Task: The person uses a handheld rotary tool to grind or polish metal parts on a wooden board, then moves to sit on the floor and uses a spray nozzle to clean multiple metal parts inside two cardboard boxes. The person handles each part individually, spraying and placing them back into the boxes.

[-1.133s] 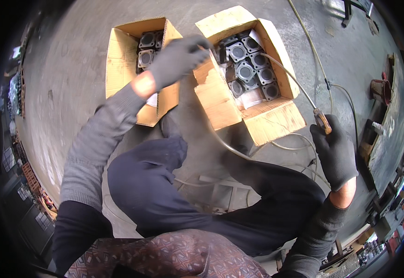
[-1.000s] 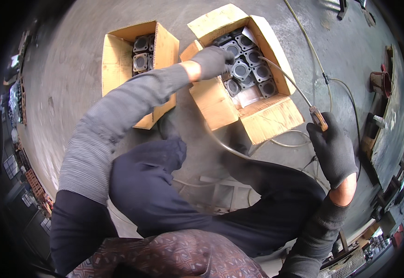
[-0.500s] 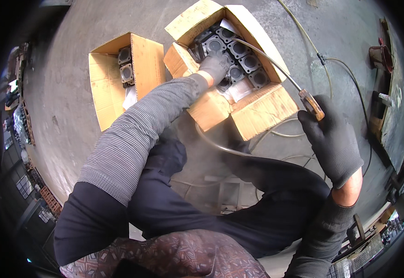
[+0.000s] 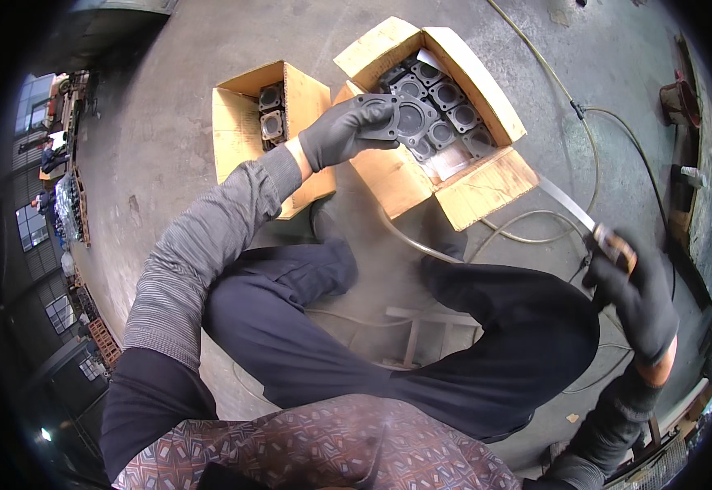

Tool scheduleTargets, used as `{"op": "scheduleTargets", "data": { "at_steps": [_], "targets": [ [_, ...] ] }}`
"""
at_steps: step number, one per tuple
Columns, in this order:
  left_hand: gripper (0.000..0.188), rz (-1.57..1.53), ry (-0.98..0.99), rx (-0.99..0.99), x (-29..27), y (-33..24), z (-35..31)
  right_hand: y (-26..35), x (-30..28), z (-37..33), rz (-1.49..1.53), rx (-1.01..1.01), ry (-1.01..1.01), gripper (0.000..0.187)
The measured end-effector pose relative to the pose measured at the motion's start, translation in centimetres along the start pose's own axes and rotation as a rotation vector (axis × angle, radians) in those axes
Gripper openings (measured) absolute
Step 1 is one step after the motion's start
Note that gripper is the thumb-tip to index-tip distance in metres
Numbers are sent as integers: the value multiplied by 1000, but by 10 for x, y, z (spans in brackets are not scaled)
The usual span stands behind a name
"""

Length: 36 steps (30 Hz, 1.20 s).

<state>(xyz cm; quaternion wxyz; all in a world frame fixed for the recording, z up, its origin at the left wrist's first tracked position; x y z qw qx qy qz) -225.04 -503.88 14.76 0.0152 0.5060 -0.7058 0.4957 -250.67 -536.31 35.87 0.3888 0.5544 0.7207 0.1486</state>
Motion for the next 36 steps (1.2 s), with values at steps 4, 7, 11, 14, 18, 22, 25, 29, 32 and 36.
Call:
{"op": "scheduleTargets", "data": {
  "at_steps": [4,7,11,14,18,22,25,29,32,36],
  "targets": [
    [37,-37,-52,0,16,-3,-39,8,-35,-60,288,-116,-191,35],
    [39,-52,-57,0,29,-5,-62,-10,-11,-82,-18,42,-30,38],
    [39,-79,-47,4,45,-7,-90,-11,-28,-112,183,-15,-243,32],
    [38,-83,-69,29,49,-7,-103,-12,-16,-121,106,-25,-187,29],
    [48,-74,-122,37,44,-3,-116,-6,-8,-127,-6,-27,-149,27],
    [38,-101,-117,85,43,-2,-123,4,-6,-129,85,-98,-223,26],
    [39,-108,-85,67,48,0,-125,10,10,-128,-73,-59,-93,26],
    [46,-237,-106,51,48,0,-128,23,2,-128,-61,-56,-204,28],
    [45,-141,-109,138,46,-9,-130,28,-4,-128,-51,-109,-242,28],
    [44,-208,-73,172,47,-10,-131,2,-6,-124,-163,-47,-130,29]
  ]
}}
Point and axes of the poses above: each hand's wrist, its own z-axis towards the middle knuckle, its own x-axis out of the palm, y = z × x, the point moved 8 cm from there along z, towards the middle knuckle, and after that the axes turned 3 degrees about x, right-handed, at the moved point
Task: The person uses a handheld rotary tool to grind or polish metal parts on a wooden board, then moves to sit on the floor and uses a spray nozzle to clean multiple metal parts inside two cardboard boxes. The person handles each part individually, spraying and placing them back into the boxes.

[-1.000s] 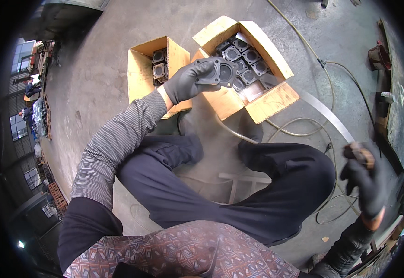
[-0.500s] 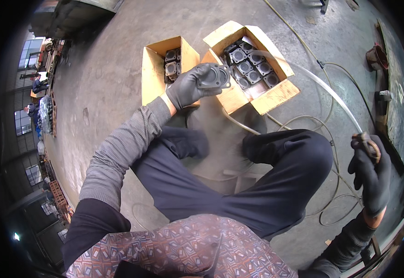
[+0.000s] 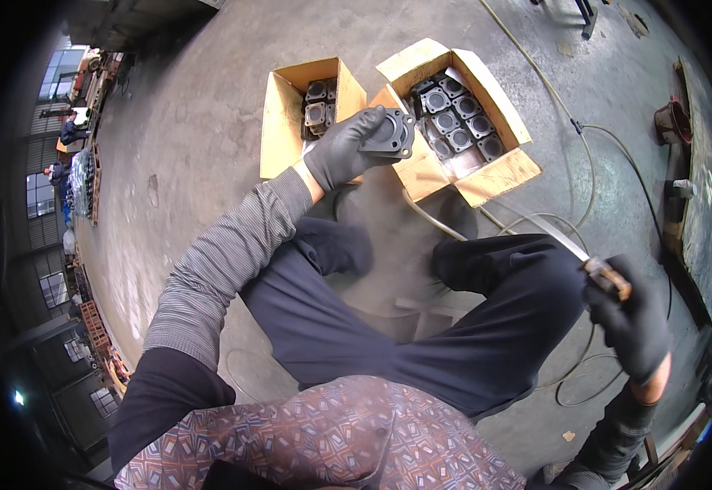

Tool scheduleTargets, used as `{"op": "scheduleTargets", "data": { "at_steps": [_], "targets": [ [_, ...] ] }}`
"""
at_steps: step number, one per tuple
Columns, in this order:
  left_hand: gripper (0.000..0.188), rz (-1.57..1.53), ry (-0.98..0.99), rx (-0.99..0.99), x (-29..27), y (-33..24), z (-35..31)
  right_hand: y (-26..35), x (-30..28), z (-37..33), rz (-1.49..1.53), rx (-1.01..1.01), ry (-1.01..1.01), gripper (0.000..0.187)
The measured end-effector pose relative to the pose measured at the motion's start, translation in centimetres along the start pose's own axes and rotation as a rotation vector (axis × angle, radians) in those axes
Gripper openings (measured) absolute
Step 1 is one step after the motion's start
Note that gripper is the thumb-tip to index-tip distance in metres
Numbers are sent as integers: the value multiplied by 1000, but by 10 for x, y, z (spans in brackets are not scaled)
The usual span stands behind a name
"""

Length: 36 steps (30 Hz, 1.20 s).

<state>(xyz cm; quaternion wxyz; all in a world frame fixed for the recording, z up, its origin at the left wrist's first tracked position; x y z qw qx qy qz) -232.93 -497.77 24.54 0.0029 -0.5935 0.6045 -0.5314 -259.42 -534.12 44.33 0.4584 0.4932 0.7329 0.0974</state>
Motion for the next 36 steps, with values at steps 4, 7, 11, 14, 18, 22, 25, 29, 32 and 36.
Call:
{"op": "scheduleTargets", "data": {
  "at_steps": [4,7,11,14,18,22,25,29,32,36],
  "targets": [
    [44,-82,65,-6,7,0,-6,-7,-24,3,323,-196,22,32],
    [44,-133,155,-58,20,-6,-15,-19,-25,4,350,-46,30,32],
    [41,-103,249,-37,41,-27,-35,-5,8,8,108,-75,175,28],
    [40,127,381,90,45,-69,-55,28,-9,30,334,-304,-17,33],
    [43,542,-18,421,-28,-144,-84,74,9,69,218,-469,-183,36],
    [35,695,-453,333,-171,-157,-66,138,62,115,136,-527,-103,31],
    [31,1219,-612,88,-284,-124,-38,164,107,150,156,-554,-41,31],
    [23,1930,-141,-200,-347,-26,25,152,135,185,132,-419,26,34],
    [27,2442,196,-501,-354,32,66,139,138,203,92,-357,41,34],
    [30,2367,192,-629,-377,64,104,134,142,215,110,-296,49,34]
  ]
}}
Point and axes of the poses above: each hand's wrist, its own z-axis towards the middle knuckle, its own x-axis out of the palm, y = z × x, the point moved 8 cm from there along z, towards the middle knuckle, and after that the axes turned 3 degrees about x, right-handed, at the moved point
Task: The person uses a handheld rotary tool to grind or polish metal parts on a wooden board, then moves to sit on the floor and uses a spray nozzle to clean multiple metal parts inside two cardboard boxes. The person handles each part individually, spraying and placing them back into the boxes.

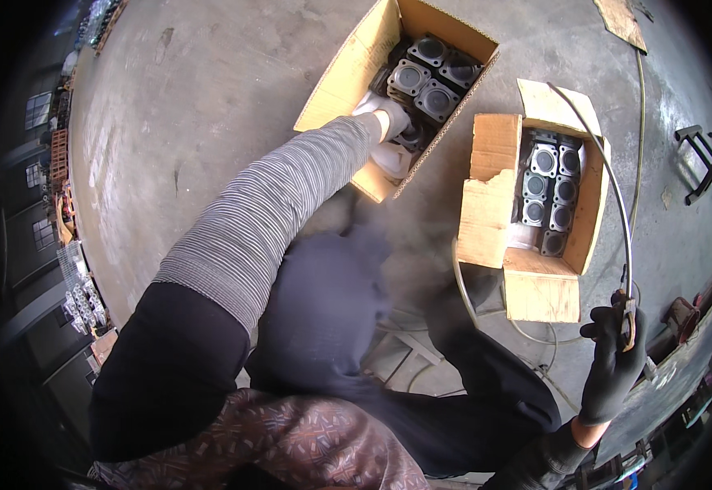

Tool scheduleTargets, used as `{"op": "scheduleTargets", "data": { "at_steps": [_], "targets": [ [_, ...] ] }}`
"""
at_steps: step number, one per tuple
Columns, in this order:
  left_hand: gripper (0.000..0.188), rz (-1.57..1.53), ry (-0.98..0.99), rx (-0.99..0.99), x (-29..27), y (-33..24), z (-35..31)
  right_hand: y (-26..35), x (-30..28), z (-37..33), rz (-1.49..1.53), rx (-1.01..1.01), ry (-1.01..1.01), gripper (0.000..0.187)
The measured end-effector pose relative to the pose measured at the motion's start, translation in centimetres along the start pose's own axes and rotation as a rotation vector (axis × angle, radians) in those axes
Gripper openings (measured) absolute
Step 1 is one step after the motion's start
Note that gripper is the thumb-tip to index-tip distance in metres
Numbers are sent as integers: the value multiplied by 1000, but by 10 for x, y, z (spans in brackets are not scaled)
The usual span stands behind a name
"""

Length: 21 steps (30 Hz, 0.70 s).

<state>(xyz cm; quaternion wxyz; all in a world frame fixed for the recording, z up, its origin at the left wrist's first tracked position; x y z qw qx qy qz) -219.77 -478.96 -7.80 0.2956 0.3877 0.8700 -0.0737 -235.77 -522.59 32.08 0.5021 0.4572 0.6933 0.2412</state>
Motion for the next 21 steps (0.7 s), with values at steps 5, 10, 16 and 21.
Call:
{"op": "scheduleTargets", "data": {
  "at_steps": [5,10,16,21],
  "targets": [
    [35,-611,-443,-397,30,22,37,0,10,9,-46,34,16,34],
    [42,-770,-501,-441,25,-9,4,-2,9,10,-26,36,9,33],
    [55,-1089,-500,-593,8,-21,-67,-7,7,7,-24,60,2,31],
    [40,-1089,-454,-529,22,-18,-42,-5,8,8,-48,47,-1,31]
  ]
}}
Point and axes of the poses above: each hand's wrist, its own z-axis towards the middle knuckle, its own x-axis out of the palm, y = z × x, the point moved 8 cm from there along z, towards the middle knuckle, and after that the axes turned 3 degrees about x, right-handed, at the moved point
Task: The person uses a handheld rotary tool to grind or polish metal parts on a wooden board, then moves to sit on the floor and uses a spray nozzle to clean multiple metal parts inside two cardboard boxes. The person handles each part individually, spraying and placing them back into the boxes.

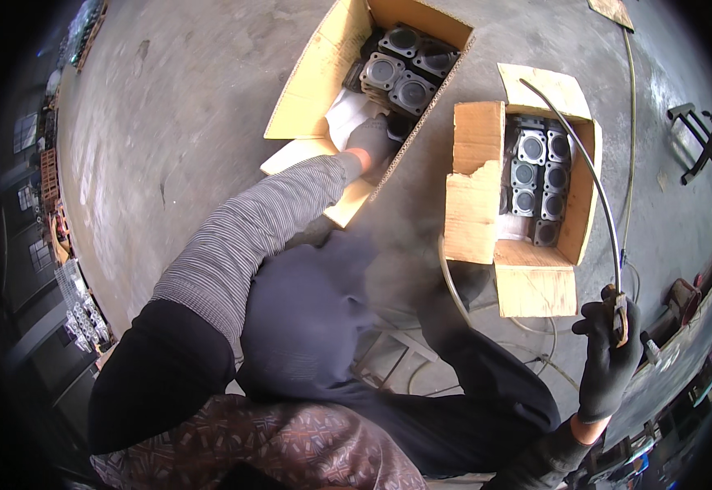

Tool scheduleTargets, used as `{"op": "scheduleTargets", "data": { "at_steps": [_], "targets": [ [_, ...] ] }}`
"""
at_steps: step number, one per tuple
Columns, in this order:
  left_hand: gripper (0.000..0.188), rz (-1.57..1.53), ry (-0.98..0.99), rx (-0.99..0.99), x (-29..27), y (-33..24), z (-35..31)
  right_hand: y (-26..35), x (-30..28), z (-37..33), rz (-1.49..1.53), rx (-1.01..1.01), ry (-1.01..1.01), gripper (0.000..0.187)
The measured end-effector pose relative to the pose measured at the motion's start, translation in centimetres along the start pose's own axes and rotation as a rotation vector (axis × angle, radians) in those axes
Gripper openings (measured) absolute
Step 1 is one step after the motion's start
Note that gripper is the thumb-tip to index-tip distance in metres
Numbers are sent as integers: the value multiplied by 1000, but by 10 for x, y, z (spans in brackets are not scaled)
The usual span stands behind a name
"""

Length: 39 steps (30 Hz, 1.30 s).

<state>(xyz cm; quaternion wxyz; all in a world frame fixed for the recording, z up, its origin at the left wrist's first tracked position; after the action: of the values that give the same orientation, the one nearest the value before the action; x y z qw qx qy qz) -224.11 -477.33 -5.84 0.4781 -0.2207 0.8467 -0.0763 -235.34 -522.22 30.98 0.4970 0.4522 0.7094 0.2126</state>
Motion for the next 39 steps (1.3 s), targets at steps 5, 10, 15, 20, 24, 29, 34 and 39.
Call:
{"op": "scheduleTargets", "data": {
  "at_steps": [5,10,15,20,24,29,34,39],
  "targets": [
    [50,-55,-2,79,27,15,11,4,1,0,-7,10,-2,30],
    [36,-107,77,102,17,14,21,2,-23,0,-92,45,-45,31],
    [34,597,138,207,-87,-43,-6,-27,-60,-16,-218,254,-83,25],
    [32,-26,-334,546,-208,-190,-98,-49,-66,-20,-254,291,-28,22],
    [32,-104,161,730,-113,-302,-95,-51,-63,-16,-244,249,5,23],
    [26,662,363,1072,23,-346,-54,-52,-66,-20,-363,272,23,25],
    [30,1223,529,1118,112,-325,-29,-54,-67,-23,-302,331,29,25],
    [30,1312,545,1218,136,-329,-31,-49,-67,-22,-330,241,29,24]
  ]
}}
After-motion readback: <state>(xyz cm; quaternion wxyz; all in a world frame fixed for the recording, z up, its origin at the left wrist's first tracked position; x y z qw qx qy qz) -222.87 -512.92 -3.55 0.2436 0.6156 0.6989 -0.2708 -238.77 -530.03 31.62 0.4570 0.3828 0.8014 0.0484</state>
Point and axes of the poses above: each hand's wrist, its own z-axis towards the middle knuckle, its own x-axis out of the palm, y = z × x, the point moved 8 cm from there along z, towards the middle knuckle, and after that the axes turned 3 degrees about x, right-handed, at the moved point
